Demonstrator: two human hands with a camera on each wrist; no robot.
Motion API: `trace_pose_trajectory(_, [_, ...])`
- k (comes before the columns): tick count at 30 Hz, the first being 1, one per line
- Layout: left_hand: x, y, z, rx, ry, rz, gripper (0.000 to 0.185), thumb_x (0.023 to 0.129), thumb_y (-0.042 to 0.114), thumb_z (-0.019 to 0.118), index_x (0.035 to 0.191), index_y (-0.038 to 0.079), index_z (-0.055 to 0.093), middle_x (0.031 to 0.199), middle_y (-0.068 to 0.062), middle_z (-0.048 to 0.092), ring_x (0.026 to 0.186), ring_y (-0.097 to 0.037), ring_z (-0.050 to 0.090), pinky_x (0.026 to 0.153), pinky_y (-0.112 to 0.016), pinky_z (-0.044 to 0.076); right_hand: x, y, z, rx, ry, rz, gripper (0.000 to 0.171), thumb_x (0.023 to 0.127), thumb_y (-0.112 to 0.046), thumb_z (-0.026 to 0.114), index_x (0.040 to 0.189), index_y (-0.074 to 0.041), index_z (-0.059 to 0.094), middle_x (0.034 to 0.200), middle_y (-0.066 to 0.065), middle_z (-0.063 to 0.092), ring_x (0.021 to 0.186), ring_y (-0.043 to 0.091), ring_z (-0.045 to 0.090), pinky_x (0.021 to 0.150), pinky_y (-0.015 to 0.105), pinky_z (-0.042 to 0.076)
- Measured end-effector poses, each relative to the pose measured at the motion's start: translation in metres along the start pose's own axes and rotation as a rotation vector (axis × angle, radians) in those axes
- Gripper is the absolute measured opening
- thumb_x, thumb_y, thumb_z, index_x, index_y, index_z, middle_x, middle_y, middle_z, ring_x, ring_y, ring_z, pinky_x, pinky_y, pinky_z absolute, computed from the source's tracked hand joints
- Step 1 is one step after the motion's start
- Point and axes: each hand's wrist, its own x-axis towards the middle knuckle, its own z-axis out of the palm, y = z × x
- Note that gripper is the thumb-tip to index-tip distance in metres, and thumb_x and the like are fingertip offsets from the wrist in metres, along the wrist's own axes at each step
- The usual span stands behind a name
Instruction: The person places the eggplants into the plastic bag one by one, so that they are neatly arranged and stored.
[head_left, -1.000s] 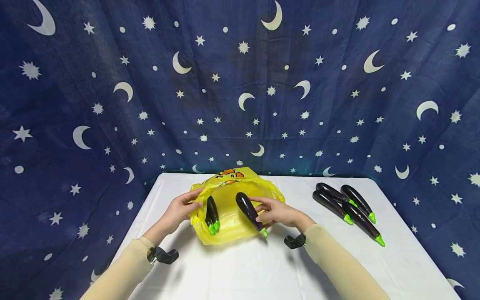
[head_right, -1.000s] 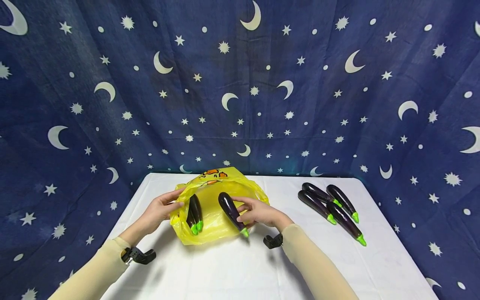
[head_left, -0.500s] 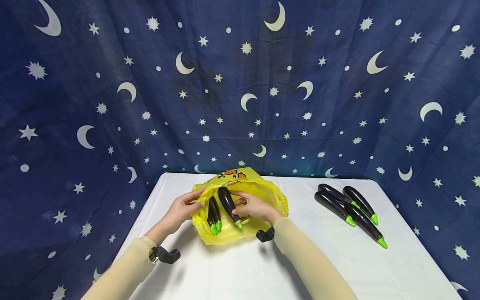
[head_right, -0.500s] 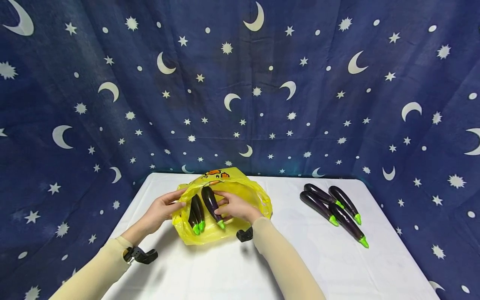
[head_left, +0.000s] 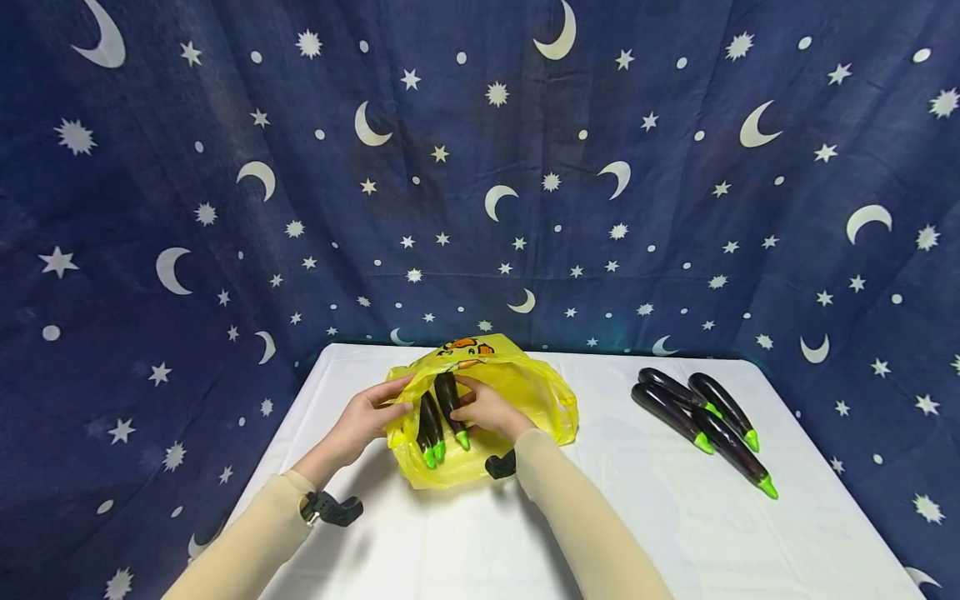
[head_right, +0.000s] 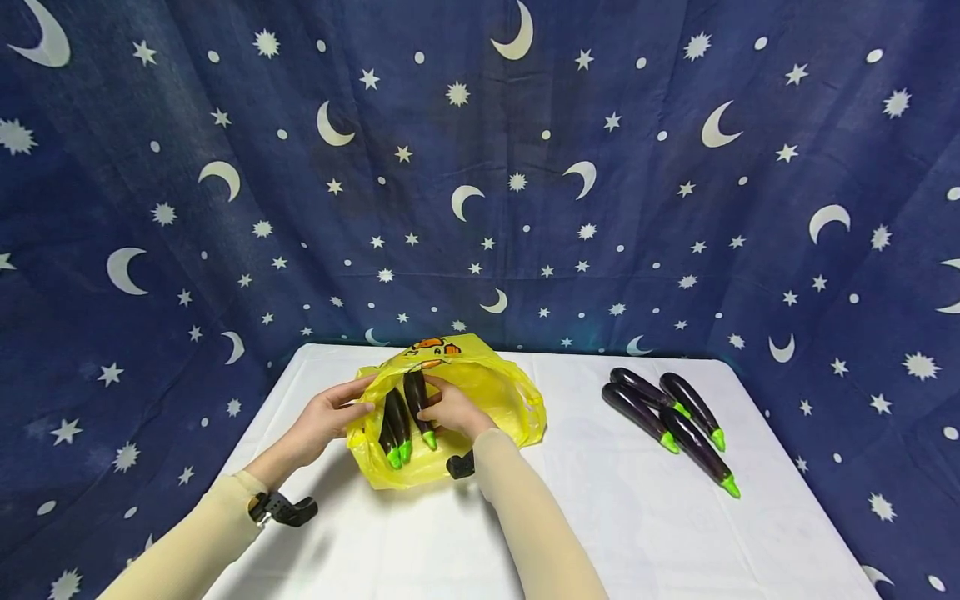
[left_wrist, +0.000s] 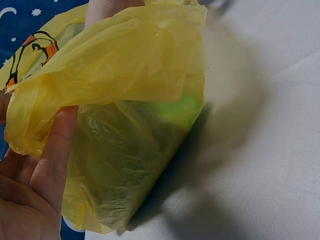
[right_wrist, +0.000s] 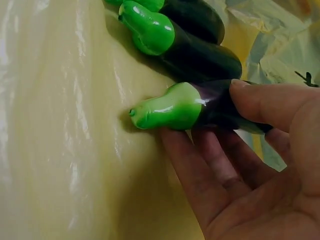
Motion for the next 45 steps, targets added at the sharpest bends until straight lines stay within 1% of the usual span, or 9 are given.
trace_pose_trajectory(4, [0.0004, 0.0007, 0.0001, 0.015, 0.002, -0.004, 0.058, 0.096, 0.013, 0.072, 0.151, 0.011, 0.053, 0.146, -0.019, 0.054, 0.108, -0.022, 0.067, 0.078, -0.037, 0.061, 0.0004, -0.0008, 0.0019, -0.015, 0.012, 0.016, 0.081, 0.091, -0.002, 0.074, 0.16, -0.015, 0.035, 0.116, 0.018, 0.064, 0.09, 0.027, 0.068, 0.073, 0.048, 0.061])
trace_pose_trajectory(11, [-0.0011, 0.0015, -0.001, 0.021, 0.0, -0.01, 0.058, 0.096, 0.013, 0.071, 0.151, 0.012, 0.052, 0.146, -0.019, 0.053, 0.108, -0.023, 0.066, 0.078, -0.037, 0.061, 0.002, -0.0015, 0.0051, -0.041, -0.002, 0.02, 0.079, 0.091, -0.002, 0.074, 0.16, -0.016, 0.037, 0.118, 0.018, 0.064, 0.091, 0.027, 0.068, 0.074, 0.047, 0.061])
trace_pose_trajectory(15, [-0.0016, 0.0006, -0.0019, 0.02, -0.005, -0.009, 0.059, 0.097, 0.013, 0.071, 0.152, 0.012, 0.051, 0.146, -0.019, 0.053, 0.109, -0.024, 0.066, 0.079, -0.038, 0.061, 0.0017, -0.0022, 0.0072, -0.058, -0.012, 0.009, 0.078, 0.091, -0.002, 0.074, 0.159, -0.014, 0.037, 0.117, 0.019, 0.065, 0.092, 0.028, 0.068, 0.075, 0.047, 0.061])
trace_pose_trajectory(22, [-0.0012, 0.0025, -0.0017, 0.027, 0.004, -0.024, 0.058, 0.096, 0.015, 0.071, 0.151, 0.013, 0.052, 0.145, -0.017, 0.054, 0.109, -0.023, 0.066, 0.08, -0.039, 0.061, 0.002, -0.0002, 0.0074, -0.048, -0.009, 0.019, 0.071, 0.092, -0.004, 0.074, 0.154, -0.007, 0.041, 0.118, 0.019, 0.064, 0.096, 0.028, 0.066, 0.077, 0.046, 0.061])
trace_pose_trajectory(26, [-0.0013, 0.0041, -0.0013, 0.029, 0.012, -0.034, 0.057, 0.096, 0.015, 0.072, 0.151, 0.016, 0.054, 0.144, -0.015, 0.056, 0.109, -0.023, 0.066, 0.081, -0.04, 0.061, 0.0014, 0.0009, 0.0063, -0.081, -0.005, 0.015, 0.069, 0.091, -0.007, 0.074, 0.153, -0.005, 0.043, 0.118, 0.018, 0.064, 0.097, 0.027, 0.066, 0.077, 0.044, 0.061])
trace_pose_trajectory(31, [-0.0014, 0.005, -0.0011, 0.028, 0.007, -0.033, 0.058, 0.096, 0.014, 0.071, 0.151, 0.016, 0.053, 0.145, -0.015, 0.055, 0.111, -0.025, 0.066, 0.081, -0.042, 0.06, 0.0005, 0.0011, 0.0056, -0.121, 0.003, 0.015, 0.067, 0.092, -0.009, 0.075, 0.152, -0.004, 0.045, 0.116, 0.016, 0.064, 0.096, 0.026, 0.065, 0.077, 0.042, 0.06])
trace_pose_trajectory(35, [-0.0016, 0.0049, -0.0008, 0.029, 0.009, -0.033, 0.058, 0.096, 0.014, 0.071, 0.151, 0.017, 0.053, 0.145, -0.015, 0.055, 0.11, -0.025, 0.066, 0.081, -0.042, 0.061, -0.0005, 0.0006, 0.0057, -0.132, 0.009, 0.024, 0.067, 0.091, -0.009, 0.075, 0.151, -0.004, 0.045, 0.117, 0.016, 0.064, 0.094, 0.026, 0.065, 0.076, 0.042, 0.06])
trace_pose_trajectory(41, [-0.0024, 0.0051, -0.0006, 0.032, 0.011, -0.033, 0.058, 0.096, 0.014, 0.071, 0.151, 0.014, 0.053, 0.146, -0.016, 0.054, 0.11, -0.024, 0.067, 0.081, -0.041, 0.061, -0.0006, 0.0022, 0.0037, -0.112, 0.001, 0.024, 0.07, 0.09, -0.008, 0.076, 0.152, -0.003, 0.044, 0.116, 0.017, 0.064, 0.09, 0.027, 0.066, 0.075, 0.042, 0.061])
trace_pose_trajectory(45, [-0.003, 0.0061, -0.0003, 0.035, 0.009, -0.032, 0.058, 0.096, 0.015, 0.072, 0.151, 0.014, 0.052, 0.146, -0.017, 0.053, 0.111, -0.024, 0.066, 0.081, -0.04, 0.06, -0.0005, 0.0039, 0.0005, -0.112, -0.001, 0.007, 0.07, 0.089, -0.008, 0.076, 0.152, -0.002, 0.045, 0.115, 0.016, 0.065, 0.087, 0.025, 0.067, 0.075, 0.043, 0.061])
